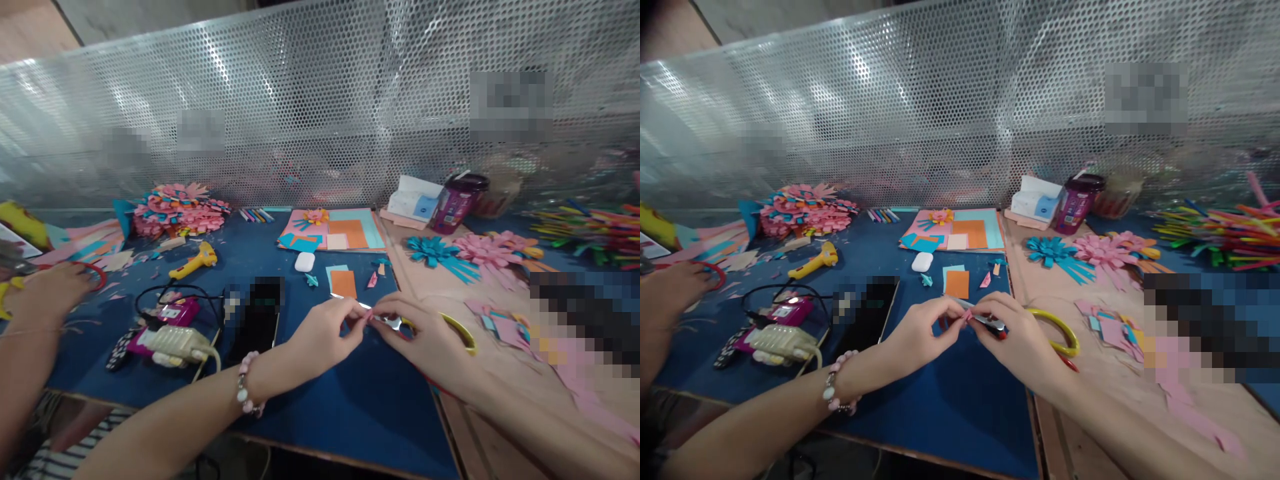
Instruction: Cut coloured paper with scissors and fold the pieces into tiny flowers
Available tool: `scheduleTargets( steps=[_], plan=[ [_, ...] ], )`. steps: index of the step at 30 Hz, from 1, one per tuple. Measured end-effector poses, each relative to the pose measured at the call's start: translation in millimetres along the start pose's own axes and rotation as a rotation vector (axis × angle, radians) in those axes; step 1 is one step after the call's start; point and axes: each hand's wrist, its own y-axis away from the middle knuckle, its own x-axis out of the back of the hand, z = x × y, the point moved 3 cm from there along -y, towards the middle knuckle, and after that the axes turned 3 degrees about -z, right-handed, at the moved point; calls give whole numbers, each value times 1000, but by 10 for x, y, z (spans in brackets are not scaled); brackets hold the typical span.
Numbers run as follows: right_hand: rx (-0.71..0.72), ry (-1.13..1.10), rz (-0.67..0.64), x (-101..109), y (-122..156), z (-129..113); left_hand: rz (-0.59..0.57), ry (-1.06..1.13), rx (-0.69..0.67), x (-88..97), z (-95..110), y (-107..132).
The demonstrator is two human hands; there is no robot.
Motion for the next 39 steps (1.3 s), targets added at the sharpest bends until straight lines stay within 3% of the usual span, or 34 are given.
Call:
scheduleTargets(
  steps=[12,16,28,39],
  plan=[
    [177,110,9,30,24,-3,-20,-24,34,-7,56,1],
    [209,45,15,55,31,13,-21,-21,67,0,69,2],
    [93,-195,17,104,55,1,-4,-24,43,16,92,16],
    [-46,-368,-66,91,39,58,-24,-69,-20,13,77,16]
  ],
)
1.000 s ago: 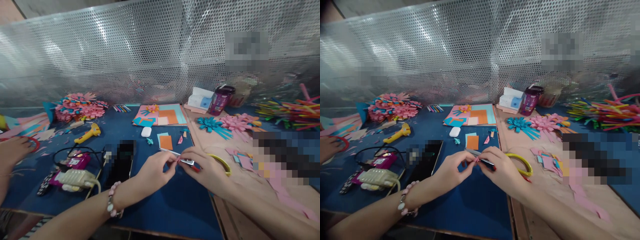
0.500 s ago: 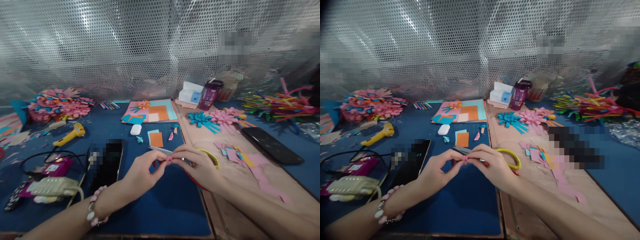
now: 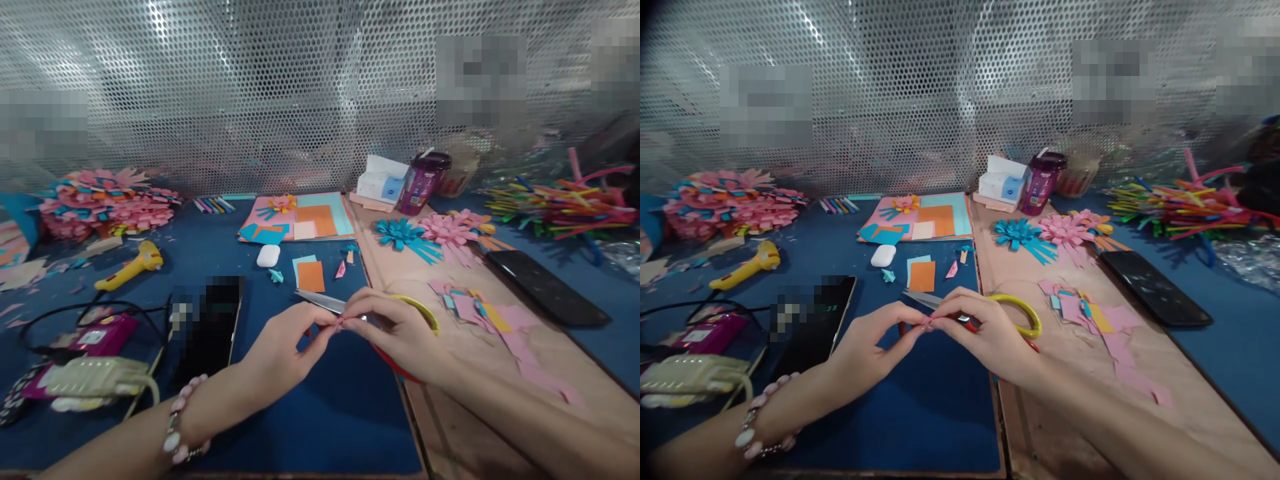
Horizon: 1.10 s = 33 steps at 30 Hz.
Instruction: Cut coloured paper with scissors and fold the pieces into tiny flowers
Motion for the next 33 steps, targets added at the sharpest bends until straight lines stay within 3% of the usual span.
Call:
scheduleTargets(
  steps=[8,16,24,33],
  plan=[
    [-34,-91,-21,-8,9,14,-23,44,47,9,40,7],
    [-55,-181,-45,-14,-2,-12,-45,259,190,20,24,3],
    [-137,-322,-43,-83,-1,-4,-12,211,165,38,22,-20],
    [-55,-44,-56,-11,-12,-49,37,42,43,38,17,-3]
  ],
)
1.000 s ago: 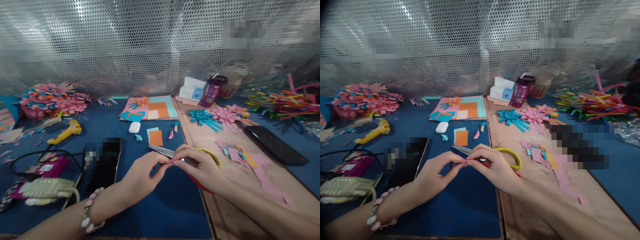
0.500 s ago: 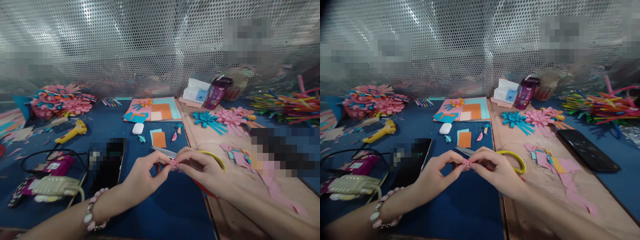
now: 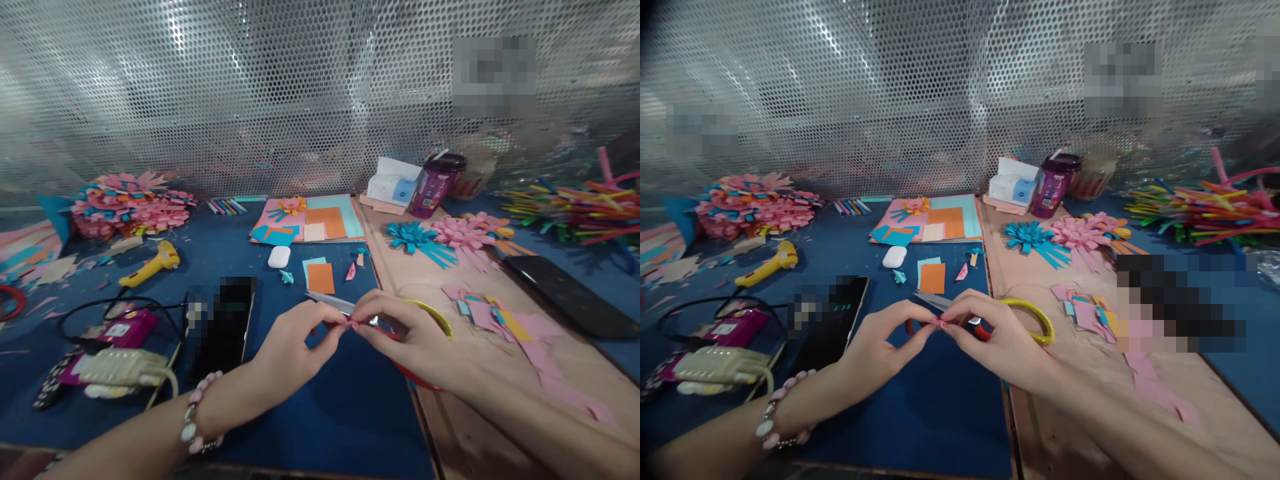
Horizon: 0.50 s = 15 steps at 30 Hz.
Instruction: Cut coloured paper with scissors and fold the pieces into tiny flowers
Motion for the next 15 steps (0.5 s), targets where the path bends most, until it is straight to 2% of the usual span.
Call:
scheduleTargets(
  steps=[8,15],
  plan=[
    [142,159,-14,46,16,-8,48,-83,-111,-4,-1,-4],
    [151,160,5,37,-8,8,41,-100,-136,-1,21,7]
  ],
)
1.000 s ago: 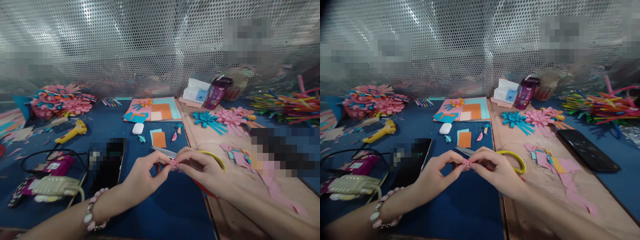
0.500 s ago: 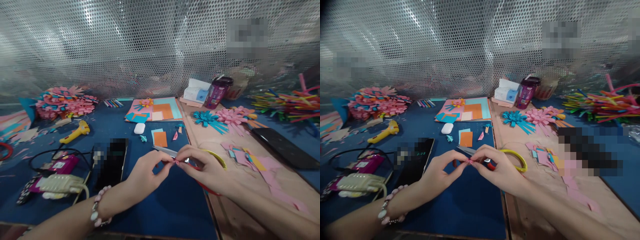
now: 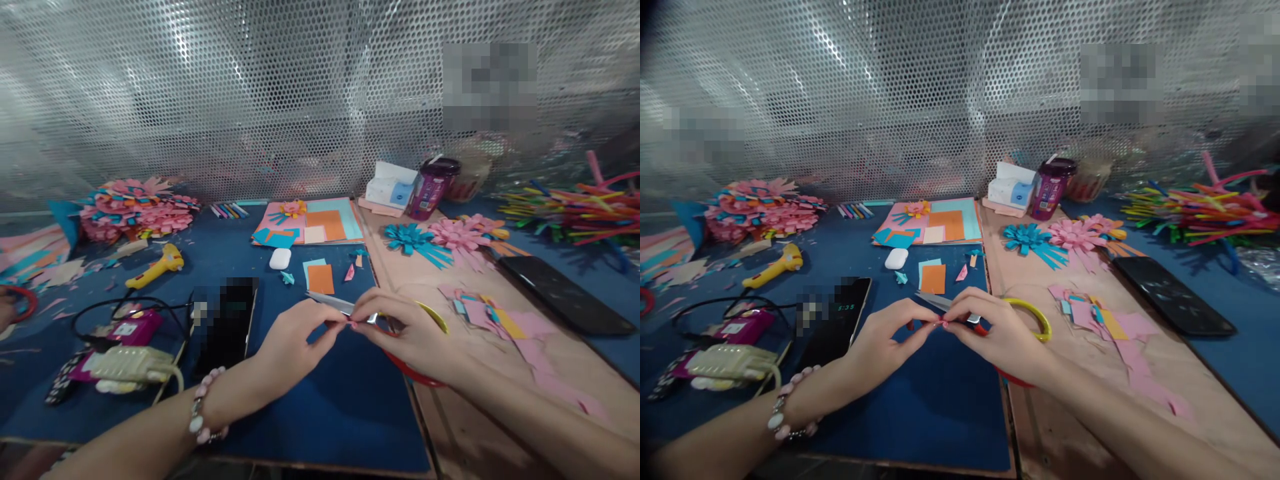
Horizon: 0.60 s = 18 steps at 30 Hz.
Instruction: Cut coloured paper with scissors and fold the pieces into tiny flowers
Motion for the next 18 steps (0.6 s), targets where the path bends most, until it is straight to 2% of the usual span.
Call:
scheduleTargets(
  steps=[6,10,14,18],
  plan=[
    [-52,-56,-19,16,6,-11,-29,-6,-24,-5,-23,5],
    [-106,-75,-31,25,3,-3,-47,26,29,-5,-25,3],
    [-115,-99,-29,21,4,-5,-77,159,178,-2,-14,-17],
    [-153,-144,-14,-6,6,-24,-146,510,403,-24,-39,-34]
  ],
)
